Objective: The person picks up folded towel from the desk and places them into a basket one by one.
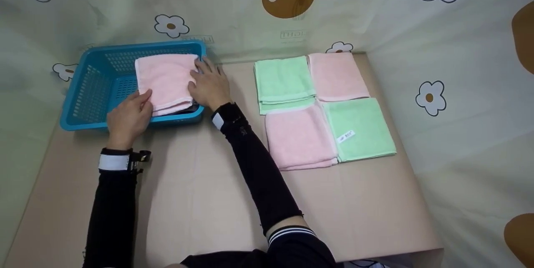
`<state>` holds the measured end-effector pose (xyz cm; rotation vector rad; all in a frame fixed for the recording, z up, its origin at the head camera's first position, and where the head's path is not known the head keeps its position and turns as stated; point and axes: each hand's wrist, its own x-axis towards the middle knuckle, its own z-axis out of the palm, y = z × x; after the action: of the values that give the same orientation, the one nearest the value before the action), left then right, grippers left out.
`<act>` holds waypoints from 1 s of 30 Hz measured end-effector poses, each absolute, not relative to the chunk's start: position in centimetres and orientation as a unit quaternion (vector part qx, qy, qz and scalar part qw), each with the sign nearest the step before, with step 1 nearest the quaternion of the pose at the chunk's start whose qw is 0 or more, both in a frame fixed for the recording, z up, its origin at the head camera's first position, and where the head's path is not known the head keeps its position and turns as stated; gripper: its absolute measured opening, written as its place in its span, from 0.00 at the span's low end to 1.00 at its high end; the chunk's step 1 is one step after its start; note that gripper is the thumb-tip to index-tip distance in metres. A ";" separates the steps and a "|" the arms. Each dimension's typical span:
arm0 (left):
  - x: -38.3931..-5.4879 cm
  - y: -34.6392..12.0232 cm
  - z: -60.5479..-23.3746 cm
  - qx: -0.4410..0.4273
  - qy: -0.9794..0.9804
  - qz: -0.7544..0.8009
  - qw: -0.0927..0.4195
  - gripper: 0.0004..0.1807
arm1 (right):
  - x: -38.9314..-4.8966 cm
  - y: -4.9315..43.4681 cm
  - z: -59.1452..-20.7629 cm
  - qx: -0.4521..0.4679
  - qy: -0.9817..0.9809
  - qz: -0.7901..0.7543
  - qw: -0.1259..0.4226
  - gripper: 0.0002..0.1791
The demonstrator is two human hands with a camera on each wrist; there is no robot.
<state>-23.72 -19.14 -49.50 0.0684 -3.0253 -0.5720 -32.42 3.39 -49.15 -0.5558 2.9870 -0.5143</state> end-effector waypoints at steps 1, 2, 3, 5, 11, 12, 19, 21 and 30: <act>-23.7 -19.1 -49.5 0.022 -0.981 -0.189 0.040 0.29 | -32.4 3.4 -49.2 -0.179 0.967 -0.180 0.027 0.29; -23.7 -19.1 -49.6 0.022 -0.980 -0.192 0.049 0.29 | -32.5 3.4 -49.3 -0.176 0.964 -0.196 0.021 0.28; -23.7 -19.1 -49.6 0.022 -0.979 -0.194 0.056 0.28 | -32.5 3.5 -49.5 -0.173 0.961 -0.214 0.014 0.28; -23.6 -19.1 -49.7 0.021 -0.977 -0.200 0.069 0.28 | -32.4 3.5 -49.7 -0.168 0.954 -0.247 0.000 0.27; -23.6 -19.0 -49.9 0.021 -0.973 -0.217 0.082 0.27 | -31.9 3.7 -49.9 -0.173 0.941 -0.286 -0.045 0.27; -23.6 -19.0 -49.9 0.020 -0.972 -0.219 0.082 0.27 | -31.8 3.8 -49.9 -0.172 0.940 -0.289 -0.051 0.26; -23.4 -19.6 -49.2 0.005 -0.962 -0.261 0.083 0.26 | -30.6 4.8 -49.8 -0.171 0.939 -0.295 -0.044 0.27; -23.2 -20.4 -48.5 0.010 -0.957 -0.274 0.095 0.24 | -30.2 5.6 -49.5 -0.179 0.939 -0.292 -0.044 0.28; -22.3 -31.0 -47.5 0.180 -0.912 -0.335 0.153 0.32 | -28.0 14.0 -48.0 -0.145 0.949 -0.277 -0.038 0.32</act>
<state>-22.29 -30.96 -47.52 0.5165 -2.6148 -0.9620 -27.97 13.98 -47.98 -0.4666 3.0570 -0.8912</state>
